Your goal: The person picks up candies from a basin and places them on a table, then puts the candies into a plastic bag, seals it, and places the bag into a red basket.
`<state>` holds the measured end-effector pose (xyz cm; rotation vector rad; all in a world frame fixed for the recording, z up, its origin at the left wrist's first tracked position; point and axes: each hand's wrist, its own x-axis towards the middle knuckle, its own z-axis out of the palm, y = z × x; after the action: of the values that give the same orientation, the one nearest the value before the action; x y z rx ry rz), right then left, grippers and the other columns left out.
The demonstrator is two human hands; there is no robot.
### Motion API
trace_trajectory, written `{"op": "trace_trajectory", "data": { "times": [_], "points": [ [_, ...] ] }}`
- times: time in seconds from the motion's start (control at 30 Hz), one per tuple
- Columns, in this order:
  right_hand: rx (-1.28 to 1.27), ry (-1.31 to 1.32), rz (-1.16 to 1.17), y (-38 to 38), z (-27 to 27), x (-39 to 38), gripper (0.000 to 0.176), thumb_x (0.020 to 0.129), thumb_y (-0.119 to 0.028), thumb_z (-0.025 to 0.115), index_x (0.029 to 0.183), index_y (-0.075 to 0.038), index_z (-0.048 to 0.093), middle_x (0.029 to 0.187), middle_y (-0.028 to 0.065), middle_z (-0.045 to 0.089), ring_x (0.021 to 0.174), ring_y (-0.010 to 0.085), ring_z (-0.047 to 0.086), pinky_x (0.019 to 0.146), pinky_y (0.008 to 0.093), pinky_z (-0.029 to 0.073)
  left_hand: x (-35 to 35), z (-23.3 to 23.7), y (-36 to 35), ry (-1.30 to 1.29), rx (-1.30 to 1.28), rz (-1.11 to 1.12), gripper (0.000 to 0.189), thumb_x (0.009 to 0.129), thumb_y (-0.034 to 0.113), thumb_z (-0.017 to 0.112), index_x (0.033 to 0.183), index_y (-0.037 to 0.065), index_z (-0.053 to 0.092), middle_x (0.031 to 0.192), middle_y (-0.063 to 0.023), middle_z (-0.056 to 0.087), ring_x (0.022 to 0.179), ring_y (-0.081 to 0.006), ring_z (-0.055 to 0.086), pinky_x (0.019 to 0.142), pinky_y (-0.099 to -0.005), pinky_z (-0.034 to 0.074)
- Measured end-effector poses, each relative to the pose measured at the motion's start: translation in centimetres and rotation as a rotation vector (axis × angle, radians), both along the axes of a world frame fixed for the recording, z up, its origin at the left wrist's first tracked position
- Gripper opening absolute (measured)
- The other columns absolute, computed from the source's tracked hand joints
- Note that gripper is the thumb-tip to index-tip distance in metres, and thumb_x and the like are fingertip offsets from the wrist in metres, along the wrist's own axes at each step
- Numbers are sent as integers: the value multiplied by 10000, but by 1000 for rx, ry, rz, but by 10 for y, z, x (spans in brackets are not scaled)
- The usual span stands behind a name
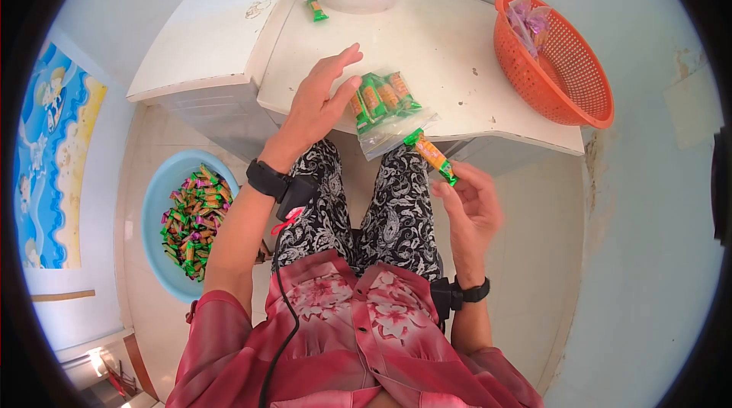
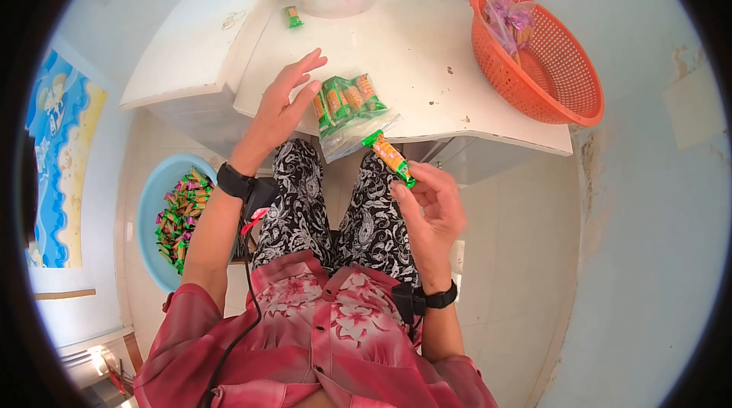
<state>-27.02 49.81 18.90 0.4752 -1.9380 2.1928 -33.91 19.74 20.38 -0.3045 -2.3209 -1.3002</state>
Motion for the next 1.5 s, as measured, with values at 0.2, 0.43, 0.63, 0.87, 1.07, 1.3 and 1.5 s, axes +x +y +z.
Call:
{"op": "trace_trajectory", "data": {
  "times": [0.2, 0.43, 0.63, 0.87, 1.07, 1.3, 1.5],
  "points": [
    [53, 21, 15, -13, -7, -13, 354, 960, 95, 754, 1302, 21, 698, 1367, 158, 652, 1063, 198, 746, 920, 319, 644, -12, -10, 2, -195, 190, -120, 561, 1137, 215, 559, 1668, 80, 434, 1551, -87, 631, 1214, -139, 624, 1062, -328, 505],
    [55, 33, 33, -33, -3, -27, 371, 969, 91, 738, 1332, 35, 690, 1329, 155, 671, 1114, 227, 760, 933, 327, 645, -11, -17, 3, -233, 157, -155, 572, 1135, 212, 564, 1675, 81, 427, 1514, -73, 658, 1085, -93, 634, 976, -280, 521],
    [59, -28, 20, -49, 4, -35, 352, 975, 63, 749, 1321, 40, 691, 1269, 133, 685, 1006, 177, 750, 820, 300, 639, -11, -20, 5, -203, 113, -125, 547, 1138, 202, 552, 1659, 70, 449, 1486, -77, 676, 1001, -94, 646, 948, -277, 530],
    [136, -74, -61, -66, 0, -43, 385, 971, -15, 797, 1337, -11, 676, 966, 68, 733, 728, 92, 692, 613, 247, 522, -8, -15, 7, -251, 137, -113, 529, 1142, 203, 543, 1645, 58, 466, 1484, -84, 682, 1094, -116, 647, 1004, -294, 521],
    [300, -162, -4, -71, -1, -53, 379, 987, -46, 772, 1345, 8, 660, 925, 94, 725, 674, 93, 664, 618, 269, 539, -12, -24, 6, -157, 85, -104, 507, 1133, 220, 546, 1613, 60, 507, 1457, -113, 698, 1222, -190, 660, 1074, -333, 508],
    [347, -24, 3, -79, -4, -62, 385, 985, -21, 734, 1365, -15, 672, 1222, 121, 748, 662, 136, 641, 636, 296, 549, -10, -22, 9, -73, 43, -67, 431, 1123, 208, 542, 1520, 50, 600, 1376, -131, 720, 1117, -263, 707, 989, -364, 551],
    [483, 44, -5, -74, 0, -62, 371, 994, -25, 730, 1359, -3, 665, 1275, 162, 732, 702, 172, 637, 673, 311, 551, -7, -12, 9, -121, 45, -109, 404, 1139, 188, 521, 1491, 11, 614, 1422, -131, 682, 1222, -225, 656, 1057, -336, 508]
  ]
}}
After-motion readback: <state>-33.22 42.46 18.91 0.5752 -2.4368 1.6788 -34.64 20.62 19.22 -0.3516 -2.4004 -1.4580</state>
